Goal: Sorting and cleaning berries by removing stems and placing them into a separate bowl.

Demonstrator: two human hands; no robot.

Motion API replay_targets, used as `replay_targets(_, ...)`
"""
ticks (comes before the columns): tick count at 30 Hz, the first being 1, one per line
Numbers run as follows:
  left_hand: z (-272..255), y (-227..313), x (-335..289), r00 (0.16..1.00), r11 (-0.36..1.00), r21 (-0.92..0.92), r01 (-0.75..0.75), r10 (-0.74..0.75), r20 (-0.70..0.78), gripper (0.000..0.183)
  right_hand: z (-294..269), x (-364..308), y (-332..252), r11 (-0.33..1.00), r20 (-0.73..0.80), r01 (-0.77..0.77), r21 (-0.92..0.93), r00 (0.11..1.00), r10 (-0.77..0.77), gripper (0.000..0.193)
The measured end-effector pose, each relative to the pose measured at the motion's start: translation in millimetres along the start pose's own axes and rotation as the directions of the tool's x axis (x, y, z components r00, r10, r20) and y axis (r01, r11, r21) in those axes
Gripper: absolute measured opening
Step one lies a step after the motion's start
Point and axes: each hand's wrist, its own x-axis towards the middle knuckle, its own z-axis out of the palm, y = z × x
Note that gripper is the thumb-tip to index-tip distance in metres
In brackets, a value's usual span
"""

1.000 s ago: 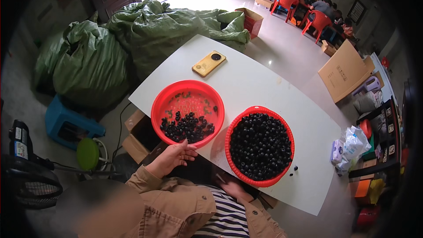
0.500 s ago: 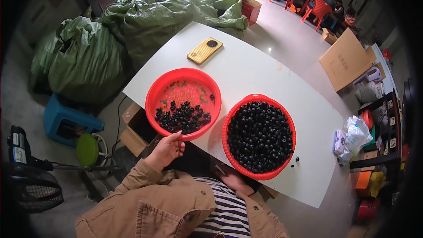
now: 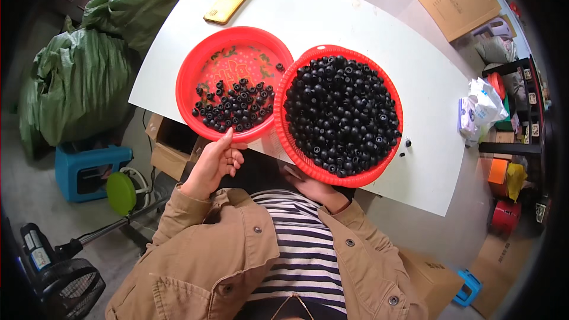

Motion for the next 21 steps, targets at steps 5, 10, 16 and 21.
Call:
replay_targets(5,-3.0,-6.7,2.3,0.996,0.988,0.129,-0.086,0.088,-0.01,0.04,-3.4,3.7,-5.3,0.996,-0.091,0.004,-0.094,0.996,-0.013,0.029)
replay_targets(10,-4.0,-6.4,12.2,0.974,0.968,-0.109,-0.225,0.219,-0.063,0.036,-16.1,10.1,-14.0,0.996,-0.129,0.014,-0.083,0.991,-0.024,0.027)
replay_targets(16,8.1,10.0,-3.4,0.983,0.751,0.652,-0.105,0.178,-0.046,0.036,-29.2,12.0,-25.8,0.996,-0.24,0.046,-0.076,0.969,-0.063,0.036)
replay_targets(21,60.6,43.0,-23.0,0.817,0.442,0.707,-0.552,0.458,0.351,0.016,-34.8,12.0,-27.0,0.999,-0.217,0.041,-0.034,0.975,-0.048,0.042)
